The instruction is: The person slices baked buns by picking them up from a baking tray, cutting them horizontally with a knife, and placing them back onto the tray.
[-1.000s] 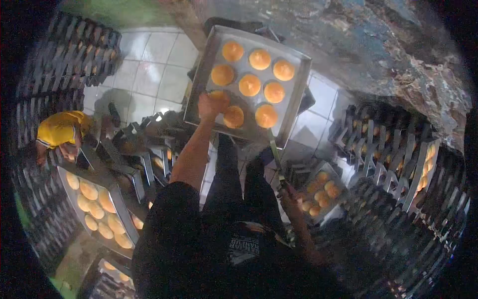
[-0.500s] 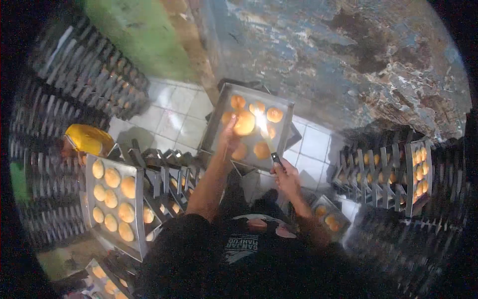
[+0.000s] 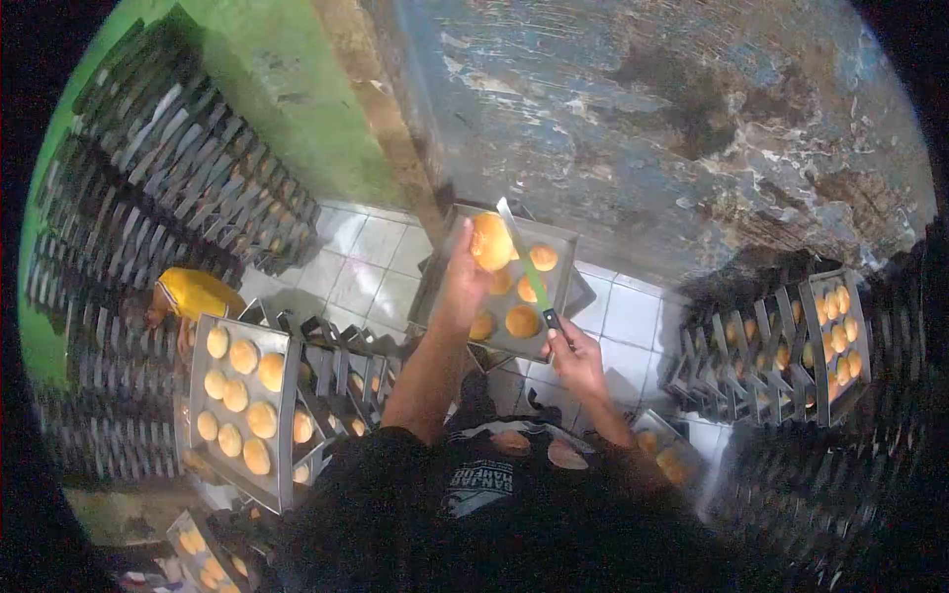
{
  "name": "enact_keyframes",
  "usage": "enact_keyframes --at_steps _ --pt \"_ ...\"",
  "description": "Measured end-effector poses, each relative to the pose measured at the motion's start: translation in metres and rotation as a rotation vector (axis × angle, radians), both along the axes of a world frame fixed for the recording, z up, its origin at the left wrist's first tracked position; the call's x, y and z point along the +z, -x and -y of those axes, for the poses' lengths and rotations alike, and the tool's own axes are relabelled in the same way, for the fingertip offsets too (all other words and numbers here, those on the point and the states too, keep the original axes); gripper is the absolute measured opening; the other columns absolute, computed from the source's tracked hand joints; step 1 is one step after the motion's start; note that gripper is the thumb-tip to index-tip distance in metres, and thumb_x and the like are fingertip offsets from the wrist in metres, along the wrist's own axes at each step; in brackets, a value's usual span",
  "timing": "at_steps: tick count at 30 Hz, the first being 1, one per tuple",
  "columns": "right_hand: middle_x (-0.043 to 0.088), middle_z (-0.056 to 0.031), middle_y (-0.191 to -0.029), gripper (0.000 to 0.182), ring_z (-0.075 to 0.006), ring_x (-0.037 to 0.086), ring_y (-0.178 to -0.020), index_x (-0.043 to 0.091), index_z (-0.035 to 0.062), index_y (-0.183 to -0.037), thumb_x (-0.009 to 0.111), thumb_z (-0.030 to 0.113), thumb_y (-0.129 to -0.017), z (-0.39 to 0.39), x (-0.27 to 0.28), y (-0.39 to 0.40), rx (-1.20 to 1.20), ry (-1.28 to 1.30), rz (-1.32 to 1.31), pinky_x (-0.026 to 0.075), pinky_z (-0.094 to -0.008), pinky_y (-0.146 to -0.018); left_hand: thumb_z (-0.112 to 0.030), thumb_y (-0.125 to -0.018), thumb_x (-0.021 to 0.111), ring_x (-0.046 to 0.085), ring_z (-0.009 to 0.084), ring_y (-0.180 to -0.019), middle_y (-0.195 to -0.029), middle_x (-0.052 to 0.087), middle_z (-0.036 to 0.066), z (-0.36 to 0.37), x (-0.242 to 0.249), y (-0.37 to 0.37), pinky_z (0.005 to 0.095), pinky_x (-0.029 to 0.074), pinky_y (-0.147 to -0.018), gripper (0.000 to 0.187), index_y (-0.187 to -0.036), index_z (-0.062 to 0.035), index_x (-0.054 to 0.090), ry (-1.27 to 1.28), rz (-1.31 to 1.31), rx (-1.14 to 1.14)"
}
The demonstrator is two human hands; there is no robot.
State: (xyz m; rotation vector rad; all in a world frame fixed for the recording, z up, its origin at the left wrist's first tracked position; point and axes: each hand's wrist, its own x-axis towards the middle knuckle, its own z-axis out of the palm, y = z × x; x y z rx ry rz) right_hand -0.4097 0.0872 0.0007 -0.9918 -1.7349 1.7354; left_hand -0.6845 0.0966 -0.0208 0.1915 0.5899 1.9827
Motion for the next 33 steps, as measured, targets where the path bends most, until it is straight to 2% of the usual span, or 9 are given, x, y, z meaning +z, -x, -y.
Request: enact_keyframes --at_steps 2,5,16,19,23,29,30,31,33 --pt "0.061 0.0037 -0.074 0.041 -0.0026 0.044 -0.056 0.056 0.0063 -0.140 0.057 0.021 -0.102 -0.009 -0.004 0.005 -0.013 -0.050 -0.065 0.037 -0.0207 -0.050 -0.047 -0.096 0.063 0.067 0.0203 -0.104 -0.112 0.070 0.005 0.000 0.005 -0.014 0.0383 0.053 -0.093 0.044 -0.117 -0.0085 0.064 0.174 -0.085 -0.020" --pt "0.060 0.0036 -0.073 0.041 -0.0029 0.044 -0.054 0.056 0.0055 -0.140 0.056 0.021 -0.102 -0.022 0.034 0.020 0.012 -0.063 -0.066 0.037 -0.0209 -0.050 -0.041 -0.100 0.059 0.069 0.0203 -0.095 -0.104 0.071 0.006 -0.002 0.015 -0.033 0.0385 0.057 -0.085 0.034 -0.114 -0.0107 0.063 0.156 -0.045 -0.047" --pt "0.061 0.0021 -0.073 0.039 -0.0045 0.048 -0.057 0.059 0.0060 -0.138 0.054 0.021 -0.102 -0.030 0.048 0.038 0.018 -0.133 -0.001 0.041 -0.0219 -0.051 -0.033 -0.096 0.066 0.068 0.0260 -0.102 -0.110 0.069 0.012 -0.003 0.020 -0.013 0.0433 0.055 -0.092 0.038 -0.120 -0.0033 0.061 0.016 -0.261 -0.188" --pt "0.061 0.0023 -0.073 0.040 -0.0044 0.047 -0.055 0.058 0.0065 -0.139 0.054 0.021 -0.102 -0.033 0.052 0.037 0.072 -0.207 0.053 0.040 -0.0222 -0.049 -0.031 -0.095 0.066 0.068 0.0267 -0.101 -0.109 0.070 0.013 -0.002 0.029 0.003 0.0430 0.055 -0.092 0.037 -0.118 -0.0022 0.061 0.135 -0.045 -0.191" --pt "0.062 0.0021 -0.074 0.040 -0.0047 0.046 -0.052 0.058 0.0068 -0.139 0.055 0.022 -0.102 -0.007 0.063 0.012 0.098 -0.064 0.150 0.039 -0.0226 -0.047 -0.029 -0.095 0.066 0.068 0.0264 -0.102 -0.109 0.069 0.012 0.004 0.014 0.040 0.0424 0.055 -0.092 0.036 -0.118 -0.0019 0.062 0.128 -0.138 -0.237" --pt "0.064 0.0012 -0.074 0.038 -0.0054 0.046 -0.050 0.061 0.0065 -0.133 0.054 0.025 -0.101 -0.031 0.063 0.045 0.111 -0.183 0.127 0.039 -0.0232 -0.046 -0.022 -0.095 0.065 0.070 0.0243 -0.094 -0.105 0.070 0.012 0.014 0.050 -0.014 0.0395 0.057 -0.086 0.026 -0.112 -0.0023 0.063 0.056 -0.237 -0.300" --pt "0.064 -0.0017 -0.073 0.038 -0.0083 0.056 -0.066 0.061 0.0066 -0.133 0.060 0.025 -0.100 -0.029 0.081 0.044 0.127 -0.098 0.176 0.047 -0.0273 -0.062 -0.018 -0.093 0.067 0.070 0.0241 -0.092 -0.103 0.069 0.012 0.007 0.032 -0.003 0.0389 0.057 -0.087 0.020 -0.106 -0.0033 0.062 0.071 -0.200 -0.254" --pt "0.064 -0.0017 -0.073 0.038 -0.0083 0.056 -0.066 0.061 0.0066 -0.133 0.060 0.025 -0.100 -0.026 0.079 0.039 0.131 -0.097 0.174 0.047 -0.0273 -0.062 -0.018 -0.093 0.067 0.070 0.0241 -0.092 -0.103 0.069 0.012 0.006 0.028 0.008 0.0389 0.057 -0.087 0.020 -0.106 -0.0033 0.062 0.073 -0.201 -0.250" --pt "0.062 0.0021 -0.074 0.039 -0.0049 0.048 -0.052 0.060 0.0058 -0.135 0.054 0.024 -0.101 -0.017 0.070 0.020 0.165 -0.113 0.177 0.039 -0.0229 -0.046 -0.016 -0.094 0.067 0.070 0.0264 -0.097 -0.108 0.070 0.014 0.011 0.019 0.033 0.0410 0.058 -0.087 0.027 -0.116 -0.0019 0.062 0.083 -0.250 -0.211"
